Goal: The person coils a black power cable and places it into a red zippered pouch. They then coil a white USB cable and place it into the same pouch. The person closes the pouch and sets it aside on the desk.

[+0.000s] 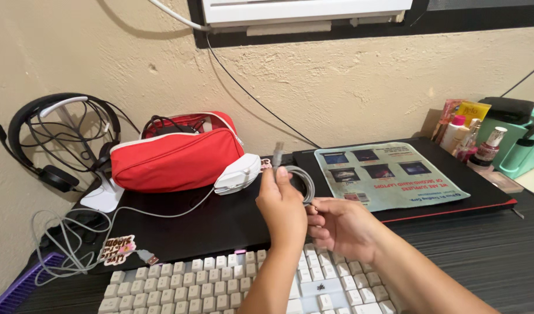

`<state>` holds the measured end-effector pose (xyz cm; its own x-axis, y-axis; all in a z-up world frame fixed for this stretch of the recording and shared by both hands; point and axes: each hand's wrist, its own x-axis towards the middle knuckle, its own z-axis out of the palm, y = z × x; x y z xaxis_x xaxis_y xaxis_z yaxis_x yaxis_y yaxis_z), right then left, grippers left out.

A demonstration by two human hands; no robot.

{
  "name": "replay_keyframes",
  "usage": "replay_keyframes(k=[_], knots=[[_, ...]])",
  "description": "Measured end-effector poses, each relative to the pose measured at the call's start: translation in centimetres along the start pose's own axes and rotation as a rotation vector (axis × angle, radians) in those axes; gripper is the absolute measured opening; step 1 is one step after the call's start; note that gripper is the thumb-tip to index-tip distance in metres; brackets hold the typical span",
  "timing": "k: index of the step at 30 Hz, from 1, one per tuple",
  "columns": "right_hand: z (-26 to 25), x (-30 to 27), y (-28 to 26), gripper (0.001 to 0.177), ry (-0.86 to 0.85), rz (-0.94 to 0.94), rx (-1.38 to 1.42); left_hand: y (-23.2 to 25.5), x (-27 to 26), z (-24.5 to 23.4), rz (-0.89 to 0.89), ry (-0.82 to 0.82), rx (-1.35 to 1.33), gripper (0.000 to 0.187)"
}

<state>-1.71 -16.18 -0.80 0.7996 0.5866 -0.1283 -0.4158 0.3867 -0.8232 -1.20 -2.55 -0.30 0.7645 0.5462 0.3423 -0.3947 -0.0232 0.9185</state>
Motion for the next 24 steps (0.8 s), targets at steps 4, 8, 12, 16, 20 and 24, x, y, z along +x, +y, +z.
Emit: replay_keyframes(k=[4, 8, 12, 16, 20, 24], knots=[[2.1, -0.7, 0.0, 0.021, 0.125, -0.468, -0.494, -0.1, 0.6, -0.3, 0.032, 0.104, -0.006, 0.036], [4.1, -2.1, 0.2, 0.036, 0.396, -0.916, -1.467, -0.7, 1.3, -0.6, 0.016, 0.128, -0.005, 0.035], [3.5, -1.7, 0.3, 0.013, 0.371, -1.198, -1.52, -1.0, 1.1, -0.6, -0.065, 0.093, -0.031, 0.035], [1.3, 0.2, 0.4, 0.014, 0.275, -0.698, -1.003, -0.7, 0.7, -0.3, 0.033, 0.052, -0.069, 0.033], [-0.8, 0.7, 0.6, 0.023, -0.161, -0.037, 0.079, -0.5, 0.4, -0.1, 0.019, -0.013, -0.037, 0.033], [-0.1, 0.5, 1.0, 0.016, -0.046, -0.082, -0.059, -0.6, 0.6, -0.4, -0.032, 0.015, -0.046, 0.034]])
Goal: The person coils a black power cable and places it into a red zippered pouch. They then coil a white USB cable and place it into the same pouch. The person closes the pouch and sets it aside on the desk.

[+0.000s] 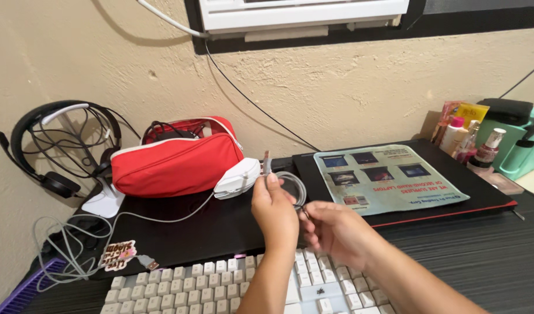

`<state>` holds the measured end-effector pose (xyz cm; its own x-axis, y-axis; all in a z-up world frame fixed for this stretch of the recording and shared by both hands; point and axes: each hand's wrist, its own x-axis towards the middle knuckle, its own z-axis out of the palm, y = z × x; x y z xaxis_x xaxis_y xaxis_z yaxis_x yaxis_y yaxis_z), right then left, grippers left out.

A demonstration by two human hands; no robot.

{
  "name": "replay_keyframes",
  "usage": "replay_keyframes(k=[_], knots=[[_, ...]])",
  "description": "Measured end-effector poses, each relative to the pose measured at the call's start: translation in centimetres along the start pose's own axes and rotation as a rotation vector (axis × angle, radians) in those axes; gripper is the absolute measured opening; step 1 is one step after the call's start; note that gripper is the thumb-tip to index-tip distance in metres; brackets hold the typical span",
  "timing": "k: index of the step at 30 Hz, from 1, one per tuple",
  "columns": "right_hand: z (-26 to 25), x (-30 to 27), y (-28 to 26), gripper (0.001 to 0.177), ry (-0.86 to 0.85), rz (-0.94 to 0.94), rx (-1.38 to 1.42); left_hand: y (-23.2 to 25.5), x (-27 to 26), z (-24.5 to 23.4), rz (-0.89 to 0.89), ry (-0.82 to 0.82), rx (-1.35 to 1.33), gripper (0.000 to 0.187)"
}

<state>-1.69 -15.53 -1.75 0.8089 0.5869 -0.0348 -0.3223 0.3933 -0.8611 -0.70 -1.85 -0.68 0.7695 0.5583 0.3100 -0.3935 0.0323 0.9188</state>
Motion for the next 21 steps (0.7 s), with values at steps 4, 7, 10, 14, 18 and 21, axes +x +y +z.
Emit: replay_keyframes(k=[4, 7, 10, 14, 18, 21], knots=[[1.8, -0.8, 0.0, 0.021, 0.298, -0.407, -0.655, -0.3, 0.5, -0.1, -0.001, 0.065, 0.003, 0.036], [2.1, -1.3, 0.2, 0.019, 0.379, -0.561, -1.073, -0.6, 0.5, -0.2, 0.03, 0.049, -0.097, 0.03], [1.1, -1.1, 0.3, 0.015, 0.383, -0.492, -1.169, -0.7, 0.2, 0.1, -0.02, 0.029, 0.0, 0.036], [-0.5, -0.3, -0.4, 0.022, 0.102, -0.321, -0.682, 0.1, 0.0, -0.1, -0.019, -0.052, 0.034, 0.031], [-1.1, -1.8, -3.3, 0.028, 0.153, -0.2, -0.861, 1.7, 0.1, -3.1, -0.219, -0.346, 0.191, 0.033], [-0.4, -4.3, -5.4, 0.042, 0.325, -0.026, -1.132, 2.8, -0.3, -7.0, -0.223, -0.472, 0.471, 0.034]])
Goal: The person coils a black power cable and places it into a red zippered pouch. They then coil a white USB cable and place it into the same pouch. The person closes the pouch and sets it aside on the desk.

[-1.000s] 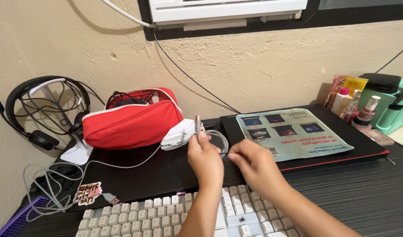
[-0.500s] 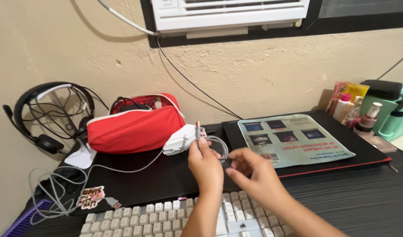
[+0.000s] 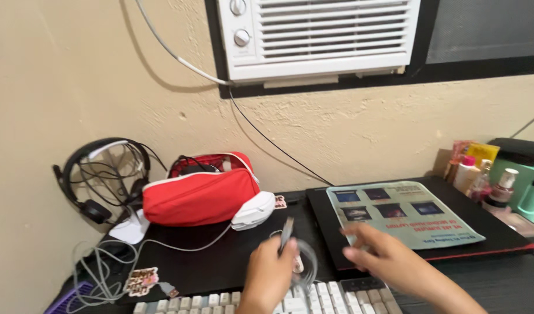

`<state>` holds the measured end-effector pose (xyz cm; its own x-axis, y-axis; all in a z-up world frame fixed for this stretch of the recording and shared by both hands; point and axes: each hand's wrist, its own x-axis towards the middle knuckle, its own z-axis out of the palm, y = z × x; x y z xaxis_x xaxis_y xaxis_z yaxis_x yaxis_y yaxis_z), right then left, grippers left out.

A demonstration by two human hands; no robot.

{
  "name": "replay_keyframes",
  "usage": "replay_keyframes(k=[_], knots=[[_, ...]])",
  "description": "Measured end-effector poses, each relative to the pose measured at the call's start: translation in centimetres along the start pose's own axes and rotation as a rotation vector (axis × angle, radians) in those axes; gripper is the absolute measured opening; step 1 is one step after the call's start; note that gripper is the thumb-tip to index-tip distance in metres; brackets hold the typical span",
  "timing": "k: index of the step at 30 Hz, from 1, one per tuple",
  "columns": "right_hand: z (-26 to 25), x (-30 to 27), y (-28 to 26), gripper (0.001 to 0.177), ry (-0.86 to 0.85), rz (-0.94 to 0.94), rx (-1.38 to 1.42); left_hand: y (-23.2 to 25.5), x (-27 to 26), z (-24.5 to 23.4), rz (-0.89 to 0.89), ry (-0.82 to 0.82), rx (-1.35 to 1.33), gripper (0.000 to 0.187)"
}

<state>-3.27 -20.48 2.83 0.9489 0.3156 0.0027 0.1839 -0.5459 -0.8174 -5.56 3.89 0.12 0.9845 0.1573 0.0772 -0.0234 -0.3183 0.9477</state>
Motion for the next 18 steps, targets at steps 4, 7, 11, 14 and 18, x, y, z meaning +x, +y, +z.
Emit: replay_keyframes(k=[4, 7, 11, 14, 18], knots=[[-0.4, -3.6, -0.5, 0.046, -0.011, 0.14, -0.426, -2.3, -2.2, -2.8, -0.068, 0.18, 0.287, 0.029], [-0.6, -5.1, -0.6, 0.049, -0.002, 0.286, -0.677, -5.1, -3.2, -5.4, 0.071, 0.24, 0.46, 0.046], [-0.4, -6.4, 0.1, 0.055, -0.039, 0.492, -0.757, -10.4, -4.0, -11.3, 0.008, 0.049, 0.7, 0.08], [0.9, -7.0, 1.4, 0.06, 0.039, 0.445, -0.757, -15.0, -4.7, -16.9, 0.082, 0.067, 0.875, 0.095], [2.4, -7.1, 3.2, 0.061, 0.187, 0.387, -0.624, -20.0, -6.0, -20.3, -0.04, 0.535, 0.988, 0.079]])
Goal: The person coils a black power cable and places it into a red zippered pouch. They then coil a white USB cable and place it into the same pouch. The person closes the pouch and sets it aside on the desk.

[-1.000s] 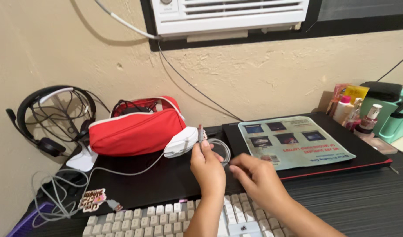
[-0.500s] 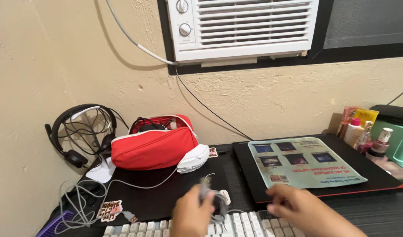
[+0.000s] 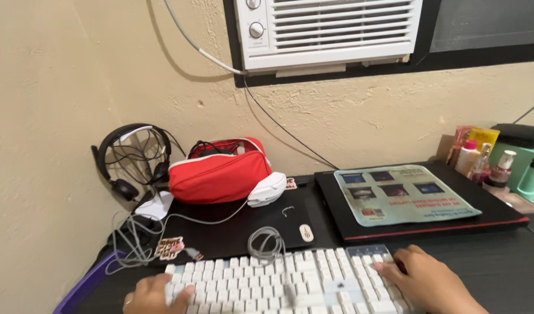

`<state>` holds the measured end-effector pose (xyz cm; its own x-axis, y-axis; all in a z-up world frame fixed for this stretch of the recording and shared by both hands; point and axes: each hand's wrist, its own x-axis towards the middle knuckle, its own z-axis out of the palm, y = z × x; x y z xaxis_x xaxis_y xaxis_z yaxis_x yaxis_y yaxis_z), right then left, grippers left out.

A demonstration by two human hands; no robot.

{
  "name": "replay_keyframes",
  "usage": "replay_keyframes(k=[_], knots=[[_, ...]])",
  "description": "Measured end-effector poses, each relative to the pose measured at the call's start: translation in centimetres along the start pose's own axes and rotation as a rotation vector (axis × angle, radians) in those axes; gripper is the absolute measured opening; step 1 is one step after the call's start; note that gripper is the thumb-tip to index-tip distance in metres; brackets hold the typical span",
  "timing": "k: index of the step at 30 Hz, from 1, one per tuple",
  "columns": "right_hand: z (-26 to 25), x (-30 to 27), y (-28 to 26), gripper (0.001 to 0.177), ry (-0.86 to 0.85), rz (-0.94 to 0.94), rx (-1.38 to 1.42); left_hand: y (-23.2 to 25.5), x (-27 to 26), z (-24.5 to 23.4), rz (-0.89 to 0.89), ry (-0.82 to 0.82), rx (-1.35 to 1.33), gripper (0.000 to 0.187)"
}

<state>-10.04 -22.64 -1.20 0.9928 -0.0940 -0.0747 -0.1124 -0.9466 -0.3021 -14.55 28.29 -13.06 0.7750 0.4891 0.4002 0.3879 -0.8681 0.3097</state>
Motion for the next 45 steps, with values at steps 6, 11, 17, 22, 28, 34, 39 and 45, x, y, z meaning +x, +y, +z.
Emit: replay_keyframes(k=[6, 11, 17, 22, 28, 34, 39, 45], knots=[[3.1, 1.4, 0.5, 0.063, 0.056, -0.011, 0.163, -3.3, -0.3, 0.1, -0.194, 0.008, -0.162, 0.064], [5.0, 2.1, 2.5, 0.06, 0.139, -0.035, 0.404, -4.9, -1.1, 0.4, -0.296, 0.068, -0.505, 0.039], [4.7, 2.7, 4.7, 0.059, 0.246, -0.095, 0.598, -3.6, -0.6, 1.3, -0.35, -0.056, -0.679, 0.036], [-0.2, 5.8, 8.6, 0.067, 0.301, -0.122, 0.624, 1.8, 0.3, -2.3, -0.128, -0.009, -0.894, 0.036], [-10.7, 14.6, 13.0, 0.061, 0.368, -0.047, 0.328, 15.8, 5.9, -6.4, -0.008, -0.025, -0.963, 0.029], [-20.5, 21.4, 15.4, 0.062, 0.342, 0.134, 0.728, 31.2, 14.6, -4.6, 0.051, -0.094, -0.997, 0.025], [-21.3, 25.1, 17.6, 0.065, 0.348, 0.138, 0.785, 37.7, 16.8, -0.7, 0.125, -0.05, -0.914, 0.029], [-14.5, 26.7, 22.9, 0.069, 0.25, 0.256, 0.706, 36.9, 14.3, 3.5, 0.153, -0.249, -0.675, 0.034]])
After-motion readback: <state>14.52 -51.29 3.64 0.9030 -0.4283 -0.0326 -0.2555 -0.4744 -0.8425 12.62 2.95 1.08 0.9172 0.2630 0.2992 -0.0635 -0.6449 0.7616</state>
